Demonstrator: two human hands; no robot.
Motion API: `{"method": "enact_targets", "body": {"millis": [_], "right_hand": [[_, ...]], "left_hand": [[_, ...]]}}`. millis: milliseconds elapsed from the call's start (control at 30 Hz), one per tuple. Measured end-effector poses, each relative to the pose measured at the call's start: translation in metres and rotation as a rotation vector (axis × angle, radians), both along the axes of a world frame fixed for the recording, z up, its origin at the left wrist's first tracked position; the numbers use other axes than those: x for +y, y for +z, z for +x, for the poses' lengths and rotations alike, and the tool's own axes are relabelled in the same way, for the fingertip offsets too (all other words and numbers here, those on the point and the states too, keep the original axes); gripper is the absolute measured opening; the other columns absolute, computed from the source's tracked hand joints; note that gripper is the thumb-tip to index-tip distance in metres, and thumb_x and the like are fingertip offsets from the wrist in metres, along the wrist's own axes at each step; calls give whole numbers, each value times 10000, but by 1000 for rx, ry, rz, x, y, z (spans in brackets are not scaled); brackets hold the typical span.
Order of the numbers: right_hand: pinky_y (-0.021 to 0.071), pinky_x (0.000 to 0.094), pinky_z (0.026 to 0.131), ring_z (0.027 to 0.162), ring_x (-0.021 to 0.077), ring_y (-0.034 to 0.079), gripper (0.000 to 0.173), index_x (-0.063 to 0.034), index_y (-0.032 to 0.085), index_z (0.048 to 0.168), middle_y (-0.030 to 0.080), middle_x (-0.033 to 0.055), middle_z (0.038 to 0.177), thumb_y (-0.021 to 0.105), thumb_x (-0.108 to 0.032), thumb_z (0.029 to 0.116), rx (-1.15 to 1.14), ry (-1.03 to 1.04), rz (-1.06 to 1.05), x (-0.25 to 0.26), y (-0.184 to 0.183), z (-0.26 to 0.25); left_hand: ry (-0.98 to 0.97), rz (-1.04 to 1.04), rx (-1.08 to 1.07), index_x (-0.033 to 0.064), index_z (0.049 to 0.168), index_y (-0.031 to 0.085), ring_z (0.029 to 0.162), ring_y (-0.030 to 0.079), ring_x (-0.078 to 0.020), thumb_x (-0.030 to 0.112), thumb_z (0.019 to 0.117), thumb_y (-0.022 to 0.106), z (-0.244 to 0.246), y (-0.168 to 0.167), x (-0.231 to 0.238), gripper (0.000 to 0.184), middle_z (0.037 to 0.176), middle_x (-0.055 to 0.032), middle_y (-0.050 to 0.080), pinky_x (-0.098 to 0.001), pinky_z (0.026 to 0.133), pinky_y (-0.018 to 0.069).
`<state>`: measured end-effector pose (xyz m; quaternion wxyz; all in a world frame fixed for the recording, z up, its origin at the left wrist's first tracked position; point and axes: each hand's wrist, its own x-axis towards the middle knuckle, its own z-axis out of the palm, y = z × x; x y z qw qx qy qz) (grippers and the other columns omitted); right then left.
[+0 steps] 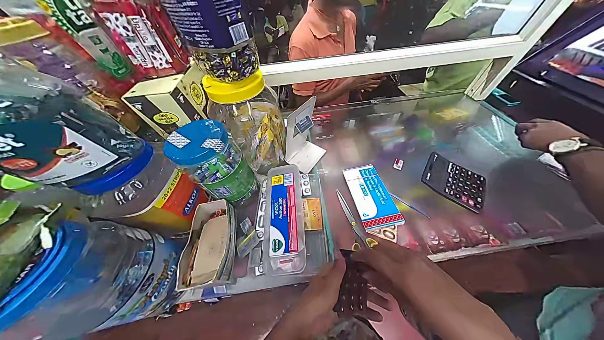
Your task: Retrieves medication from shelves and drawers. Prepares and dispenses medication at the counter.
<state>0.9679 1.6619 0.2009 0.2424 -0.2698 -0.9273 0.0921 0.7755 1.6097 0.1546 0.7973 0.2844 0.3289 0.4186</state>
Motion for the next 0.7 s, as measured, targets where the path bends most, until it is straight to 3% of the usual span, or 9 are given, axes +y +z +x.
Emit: {"method": "enact_targets", "body": {"millis": [67,133,200,267,333,400,433,533,700], "right_hand": [[567,321,585,684,217,676,236,-167,765,1034,665,39,753,698,-101,817,-50,-18,36,-2,-2,-6],[560,333,553,674,221,675,239,-178,773,1007,663,33,735,713,-86,795,-94,-5,62,-3,-7,-8],[553,332,544,686,232,665,217,-181,765,1019,635,38,735,723,-128,812,-123,-13,97,-4,-8,-11],[575,334,611,761,229,689,268,-171,748,1145,675,54,824,676,-247,898,-56,-22,64,-2,-6,-7],[581,320,879,1008,150,702,342,-152,639,1353,726,37,1098,515,-275,1059,127,15,-156,4,-4,10],[493,343,1113,1244,107,642,436,-156,487,1529,660,9,1388,366,-185,1112,355,65,-468,8,-15,31],[547,317,1061,1219,127,665,447,-144,467,1546,652,11,1406,363,-153,1112,499,55,-598,6,-23,33],[646,280,790,951,133,760,456,-125,584,1447,767,7,1171,646,-149,995,860,-58,-786,-10,-50,15],[410,326,1163,1219,23,594,791,-188,496,1400,683,-84,1237,838,-519,769,594,72,-624,-9,-59,-1]], "left_hand": [[-39,61,-54,103,1240,511,941,742,-135,612,954,558,-2,-5,-5,586,1037,33,740,-339,834,628],[-57,103,-83,126,1225,556,905,742,-136,358,900,769,-3,-12,-9,453,1030,29,745,-332,836,621],[-73,129,-56,118,1166,607,835,717,-97,40,925,687,0,-20,-10,266,964,30,739,-287,795,604],[-77,157,-16,122,1142,625,806,698,-49,-28,930,624,2,-23,-12,260,924,61,735,-244,780,586],[-68,203,-33,90,1196,590,807,683,-47,-11,953,597,0,-26,-13,264,927,52,718,-237,781,577],[-30,289,-66,34,1479,339,832,676,-76,16,968,598,-1,-31,-12,574,1002,3,686,-251,781,577],[-4,334,-59,44,1567,184,843,678,-82,32,968,613,-1,-32,-11,737,1047,-11,678,-252,773,585],[65,466,64,58,1602,-40,877,680,-63,19,955,640,-2,-28,-8,940,1153,-33,660,-249,783,595],[47,700,416,-113,1549,-141,1170,651,-90,-16,854,740,1,-18,0,1127,1400,-269,532,-268,1012,537]]}}
